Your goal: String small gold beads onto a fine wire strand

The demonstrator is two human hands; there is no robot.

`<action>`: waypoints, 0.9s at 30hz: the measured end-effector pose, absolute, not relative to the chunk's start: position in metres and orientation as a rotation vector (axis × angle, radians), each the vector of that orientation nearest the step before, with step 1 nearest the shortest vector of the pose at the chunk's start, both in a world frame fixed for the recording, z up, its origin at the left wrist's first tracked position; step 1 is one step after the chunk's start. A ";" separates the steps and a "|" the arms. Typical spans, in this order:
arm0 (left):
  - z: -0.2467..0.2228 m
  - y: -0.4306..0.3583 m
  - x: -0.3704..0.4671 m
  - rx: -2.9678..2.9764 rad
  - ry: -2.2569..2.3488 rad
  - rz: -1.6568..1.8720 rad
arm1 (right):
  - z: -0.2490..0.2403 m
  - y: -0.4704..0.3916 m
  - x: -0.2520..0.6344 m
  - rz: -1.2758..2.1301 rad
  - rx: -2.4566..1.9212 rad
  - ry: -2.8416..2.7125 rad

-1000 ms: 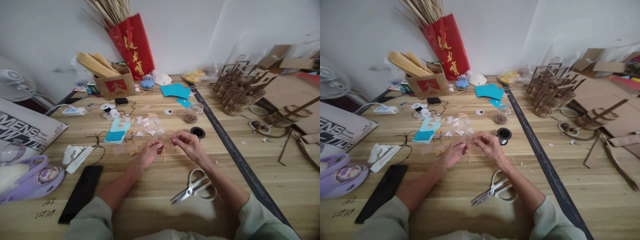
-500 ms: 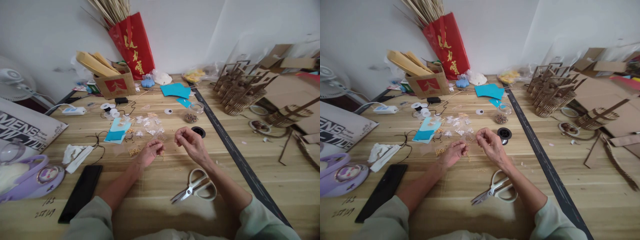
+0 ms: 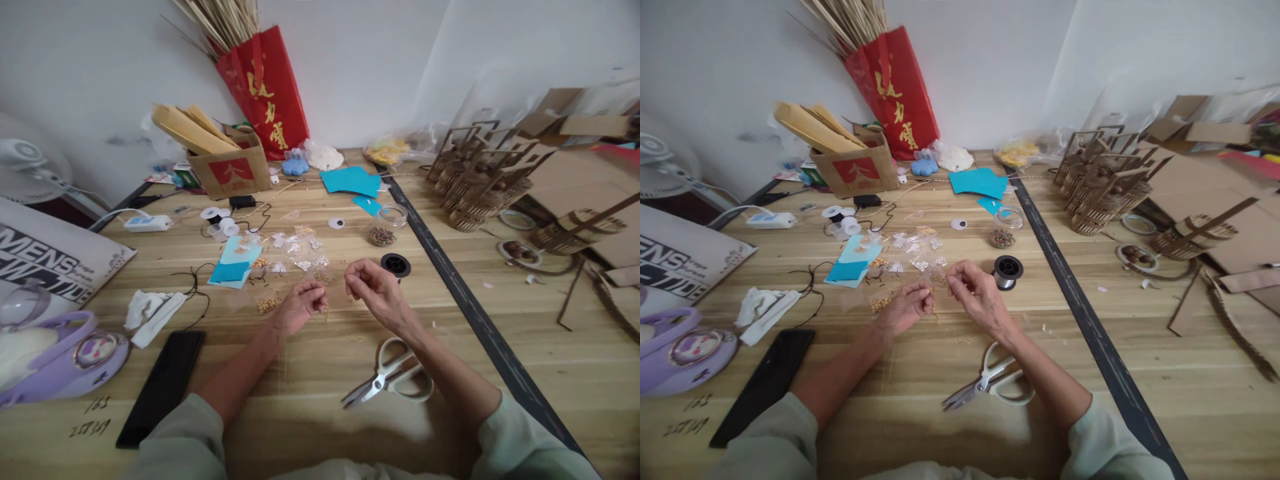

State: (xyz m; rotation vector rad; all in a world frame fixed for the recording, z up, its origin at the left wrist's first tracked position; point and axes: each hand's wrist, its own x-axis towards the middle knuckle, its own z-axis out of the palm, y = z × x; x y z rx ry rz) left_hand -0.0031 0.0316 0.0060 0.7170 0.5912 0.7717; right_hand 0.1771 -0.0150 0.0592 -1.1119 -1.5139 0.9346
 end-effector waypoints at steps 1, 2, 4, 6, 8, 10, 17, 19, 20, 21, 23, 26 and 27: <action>0.006 0.032 -0.003 0.717 0.589 0.772 | 0.059 -0.015 0.177 0.933 -1.122 -1.530; 0.006 0.032 -0.003 0.718 0.588 0.773 | 0.059 -0.016 0.177 0.930 -1.134 -1.547; 0.006 0.032 -0.004 0.724 0.587 0.776 | 0.059 -0.016 0.176 0.914 -1.166 -1.587; 0.007 0.032 -0.004 0.728 0.586 0.777 | 0.060 -0.017 0.176 0.901 -1.196 -1.645; 0.007 0.032 -0.004 0.727 0.584 0.778 | 0.061 -0.018 0.175 0.897 -1.213 -1.705; 0.006 0.032 -0.004 0.724 0.580 0.779 | 0.061 -0.018 0.174 0.893 -1.222 -1.747; 0.007 0.031 -0.003 0.741 0.562 0.785 | 0.052 -0.021 0.167 0.937 -1.213 -1.750; 0.009 0.030 -0.003 0.756 0.561 0.779 | 0.049 -0.021 0.166 0.962 -1.196 -1.737; 0.010 0.030 -0.003 0.762 0.560 0.777 | 0.048 -0.021 0.165 0.971 -1.190 -1.730; 0.010 0.030 -0.002 0.766 0.558 0.774 | 0.047 -0.021 0.164 0.980 -1.185 -1.723; 0.011 0.029 -0.002 0.766 0.553 0.771 | 0.046 -0.021 0.163 0.990 -1.186 -1.712; 0.009 0.029 -0.003 0.750 0.564 0.779 | 0.046 -0.021 0.162 0.973 -1.223 -1.712; 0.009 0.029 -0.003 0.742 0.569 0.782 | 0.047 -0.021 0.162 0.961 -1.238 -1.717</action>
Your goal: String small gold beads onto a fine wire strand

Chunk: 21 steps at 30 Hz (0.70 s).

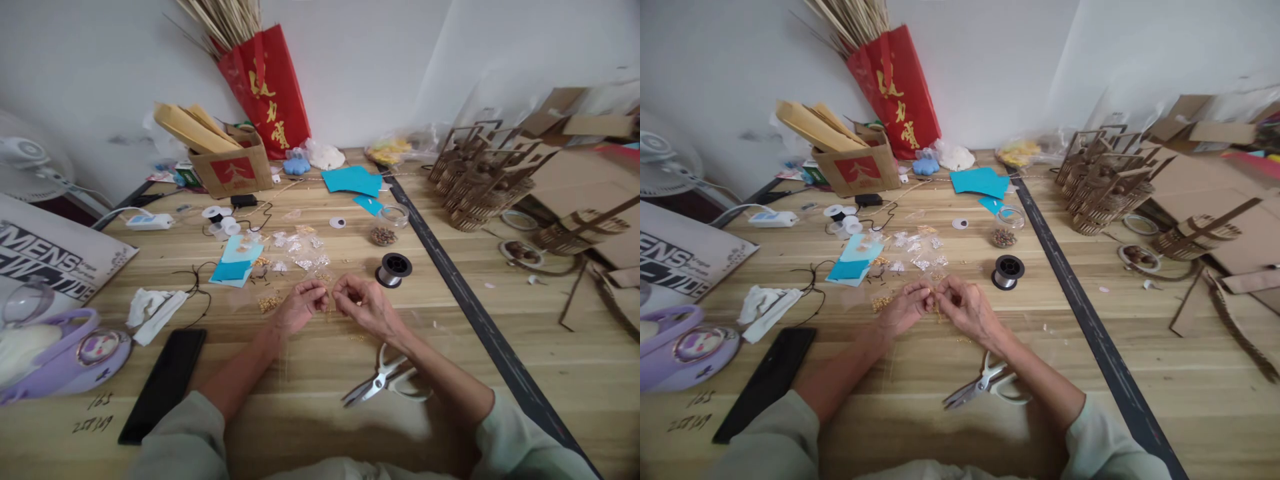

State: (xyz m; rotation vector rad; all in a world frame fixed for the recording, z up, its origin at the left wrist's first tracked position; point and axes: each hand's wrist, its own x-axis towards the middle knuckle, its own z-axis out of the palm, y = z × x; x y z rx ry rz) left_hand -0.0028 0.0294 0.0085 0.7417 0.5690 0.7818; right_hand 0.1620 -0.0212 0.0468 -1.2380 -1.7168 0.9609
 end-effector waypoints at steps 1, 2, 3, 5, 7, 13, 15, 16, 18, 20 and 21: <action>0.008 0.030 -0.003 0.735 0.572 0.783 | 0.048 -0.022 0.162 0.950 -1.249 -1.720; 0.007 0.030 -0.003 0.730 0.573 0.783 | 0.049 -0.022 0.161 0.944 -1.252 -1.723; 0.006 0.030 -0.003 0.729 0.570 0.782 | 0.050 -0.022 0.161 0.942 -1.250 -1.723; 0.006 0.031 -0.003 0.736 0.562 0.780 | 0.051 -0.024 0.160 0.947 -1.240 -1.719; 0.005 0.031 -0.003 0.744 0.552 0.779 | 0.052 -0.025 0.159 0.949 -1.224 -1.717; 0.006 0.031 -0.003 0.724 0.536 0.787 | 0.053 -0.027 0.153 0.935 -1.164 -1.689; 0.006 0.031 -0.002 0.711 0.536 0.791 | 0.053 -0.028 0.152 0.925 -1.160 -1.687; 0.006 0.031 -0.002 0.709 0.537 0.791 | 0.053 -0.028 0.152 0.919 -1.162 -1.689; 0.006 0.030 -0.002 0.710 0.539 0.789 | 0.052 -0.029 0.151 0.910 -1.171 -1.693; 0.006 0.030 -0.003 0.708 0.541 0.788 | 0.052 -0.028 0.151 0.910 -1.172 -1.693; 0.005 0.030 -0.003 0.705 0.540 0.787 | 0.051 -0.028 0.152 0.914 -1.171 -1.695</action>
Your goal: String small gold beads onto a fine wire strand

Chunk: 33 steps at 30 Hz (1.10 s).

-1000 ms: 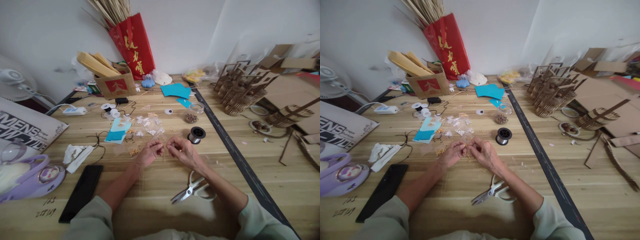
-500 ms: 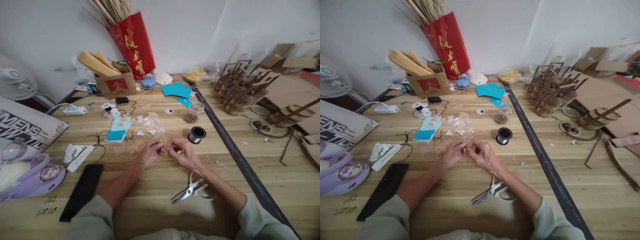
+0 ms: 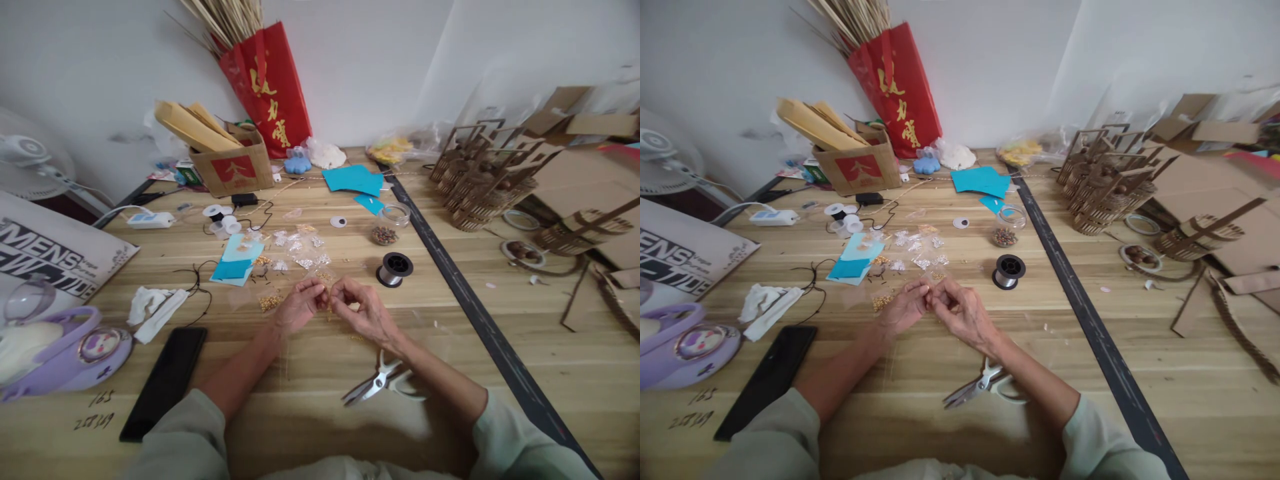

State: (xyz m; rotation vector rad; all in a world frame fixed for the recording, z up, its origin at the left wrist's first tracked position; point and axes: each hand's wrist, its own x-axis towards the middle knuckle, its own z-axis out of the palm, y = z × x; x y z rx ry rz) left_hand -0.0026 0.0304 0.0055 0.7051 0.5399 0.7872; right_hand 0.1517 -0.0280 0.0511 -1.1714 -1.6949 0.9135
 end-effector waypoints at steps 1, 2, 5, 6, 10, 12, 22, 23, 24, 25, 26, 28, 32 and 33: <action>0.005 0.030 -0.003 0.702 0.539 0.788 | 0.051 -0.028 0.152 0.916 -1.169 -1.696; 0.005 0.030 -0.003 0.701 0.539 0.787 | 0.050 -0.027 0.152 0.919 -1.163 -1.697; 0.005 0.030 -0.003 0.715 0.537 0.782 | 0.050 -0.027 0.153 0.918 -1.160 -1.697; 0.005 0.030 -0.003 0.721 0.537 0.781 | 0.050 -0.027 0.153 0.915 -1.167 -1.697; 0.005 0.030 -0.002 0.732 0.541 0.778 | 0.051 -0.026 0.154 0.926 -1.165 -1.697; 0.005 0.030 -0.002 0.734 0.544 0.779 | 0.050 -0.026 0.154 0.924 -1.162 -1.702; 0.005 0.029 -0.002 0.723 0.546 0.779 | 0.049 -0.026 0.155 0.955 -1.150 -1.695; 0.005 0.029 -0.002 0.724 0.544 0.779 | 0.049 -0.026 0.155 0.957 -1.154 -1.696; 0.005 0.029 -0.002 0.725 0.543 0.779 | 0.049 -0.026 0.155 0.958 -1.159 -1.697; 0.005 0.029 -0.002 0.725 0.542 0.780 | 0.049 -0.026 0.155 0.959 -1.161 -1.698; 0.006 0.029 -0.002 0.727 0.542 0.779 | 0.048 -0.025 0.155 0.960 -1.163 -1.699; 0.006 0.029 -0.002 0.735 0.538 0.774 | 0.048 -0.025 0.155 0.963 -1.159 -1.702; 0.007 0.029 -0.002 0.737 0.535 0.771 | 0.045 -0.024 0.156 0.955 -1.153 -1.715; 0.008 0.028 -0.002 0.736 0.538 0.772 | 0.045 -0.023 0.156 0.949 -1.157 -1.718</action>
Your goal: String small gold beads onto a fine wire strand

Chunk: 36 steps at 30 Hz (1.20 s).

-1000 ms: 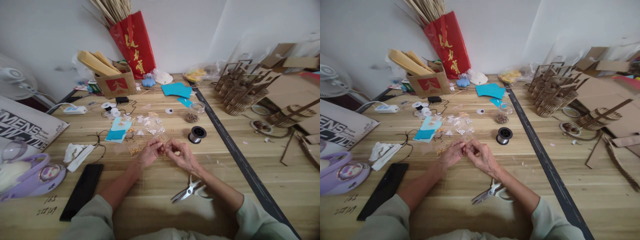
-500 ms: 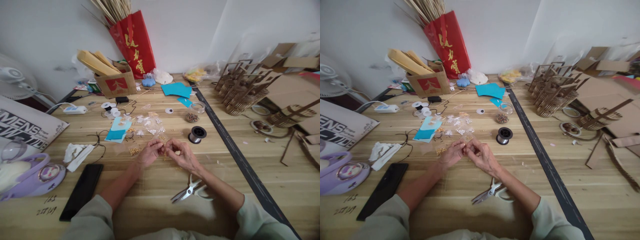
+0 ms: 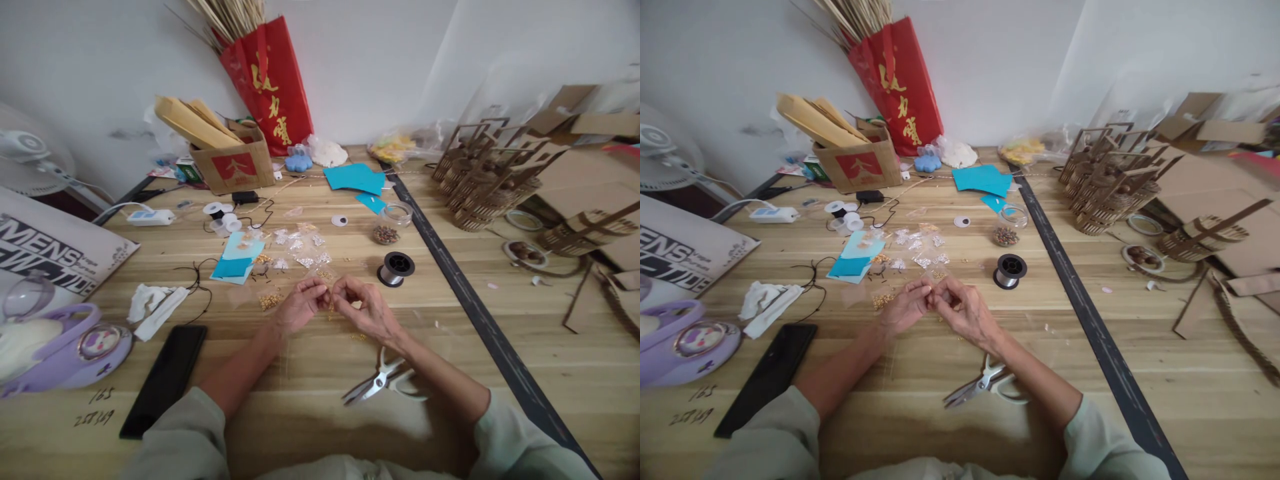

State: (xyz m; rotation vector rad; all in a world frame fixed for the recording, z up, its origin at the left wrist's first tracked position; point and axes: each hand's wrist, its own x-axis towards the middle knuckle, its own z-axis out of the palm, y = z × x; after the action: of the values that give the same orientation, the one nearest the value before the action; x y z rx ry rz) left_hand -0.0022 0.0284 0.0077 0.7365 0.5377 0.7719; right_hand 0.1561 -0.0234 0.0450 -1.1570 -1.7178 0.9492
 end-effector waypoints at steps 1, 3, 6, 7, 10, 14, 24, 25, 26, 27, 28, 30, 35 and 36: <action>0.008 0.028 -0.002 0.735 0.543 0.771 | 0.045 -0.023 0.156 0.943 -1.162 -1.718; 0.009 0.028 -0.002 0.731 0.550 0.771 | 0.045 -0.023 0.156 0.937 -1.173 -1.715; 0.010 0.027 -0.002 0.733 0.555 0.774 | 0.045 -0.023 0.156 0.917 -1.197 -1.706; 0.010 0.027 -0.002 0.736 0.555 0.776 | 0.045 -0.023 0.156 0.907 -1.208 -1.705; 0.010 0.027 -0.002 0.741 0.555 0.777 | 0.045 -0.023 0.156 0.882 -1.233 -1.698; 0.009 0.028 -0.002 0.742 0.543 0.774 | 0.041 -0.022 0.156 0.869 -1.240 -1.689; 0.007 0.028 -0.001 0.748 0.544 0.769 | 0.035 -0.021 0.157 0.857 -1.264 -1.686; 0.007 0.027 -0.001 0.746 0.541 0.769 | 0.035 -0.021 0.157 0.848 -1.270 -1.688; 0.007 0.027 -0.001 0.745 0.540 0.767 | 0.035 -0.021 0.156 0.839 -1.277 -1.689; 0.007 0.027 -0.001 0.744 0.540 0.768 | 0.035 -0.021 0.156 0.833 -1.282 -1.691; 0.008 0.027 0.000 0.743 0.540 0.767 | 0.035 -0.022 0.156 0.828 -1.288 -1.694; 0.007 0.027 0.000 0.744 0.539 0.765 | 0.035 -0.022 0.155 0.817 -1.293 -1.698; 0.006 0.027 0.000 0.740 0.548 0.757 | 0.034 -0.021 0.155 0.788 -1.289 -1.684; 0.006 0.027 0.000 0.736 0.550 0.758 | 0.033 -0.021 0.155 0.787 -1.285 -1.679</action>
State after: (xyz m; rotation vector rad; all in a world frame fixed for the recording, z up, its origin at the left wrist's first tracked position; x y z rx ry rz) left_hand -0.0001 0.0271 0.0059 0.7362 0.5497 0.7578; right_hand 0.1550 -0.0206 0.0328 -1.2855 -1.6787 0.7870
